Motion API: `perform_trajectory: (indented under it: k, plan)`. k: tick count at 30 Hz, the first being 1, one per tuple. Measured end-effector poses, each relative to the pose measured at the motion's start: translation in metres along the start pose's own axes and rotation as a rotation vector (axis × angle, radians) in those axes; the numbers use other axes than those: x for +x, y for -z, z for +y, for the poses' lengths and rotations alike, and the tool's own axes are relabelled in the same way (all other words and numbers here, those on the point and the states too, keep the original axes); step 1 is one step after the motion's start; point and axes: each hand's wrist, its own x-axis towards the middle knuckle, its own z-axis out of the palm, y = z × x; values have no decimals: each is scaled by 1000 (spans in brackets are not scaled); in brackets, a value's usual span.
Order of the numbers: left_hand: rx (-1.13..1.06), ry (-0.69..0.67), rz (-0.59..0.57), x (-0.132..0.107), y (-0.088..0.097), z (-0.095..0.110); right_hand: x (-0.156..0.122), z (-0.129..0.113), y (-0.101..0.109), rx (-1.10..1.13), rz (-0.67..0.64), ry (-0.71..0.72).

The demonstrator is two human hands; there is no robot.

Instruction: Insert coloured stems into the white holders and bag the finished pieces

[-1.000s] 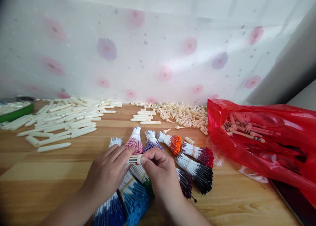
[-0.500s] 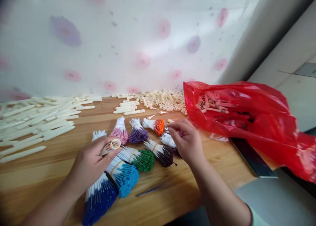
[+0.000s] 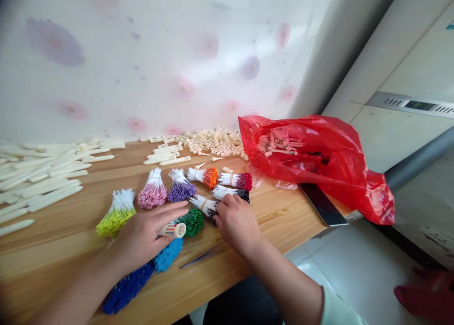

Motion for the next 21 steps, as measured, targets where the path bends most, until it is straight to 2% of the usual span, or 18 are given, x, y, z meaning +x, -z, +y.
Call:
perform_trajectory:
  k: [7, 13, 16, 21]
  plan:
    - [59, -57, -234, 25, 5, 17, 12, -12, -8, -109, 24, -12]
    - [140, -98, -329, 43, -1, 15, 16, -16, -9, -89, 29, -43]
    - [141, -83, -343, 45, -1, 13, 10, -9, 0, -73, 21, -51]
    - [68, -51, -335, 42, -4, 5, -15, 15, 33, 25, -55, -131]
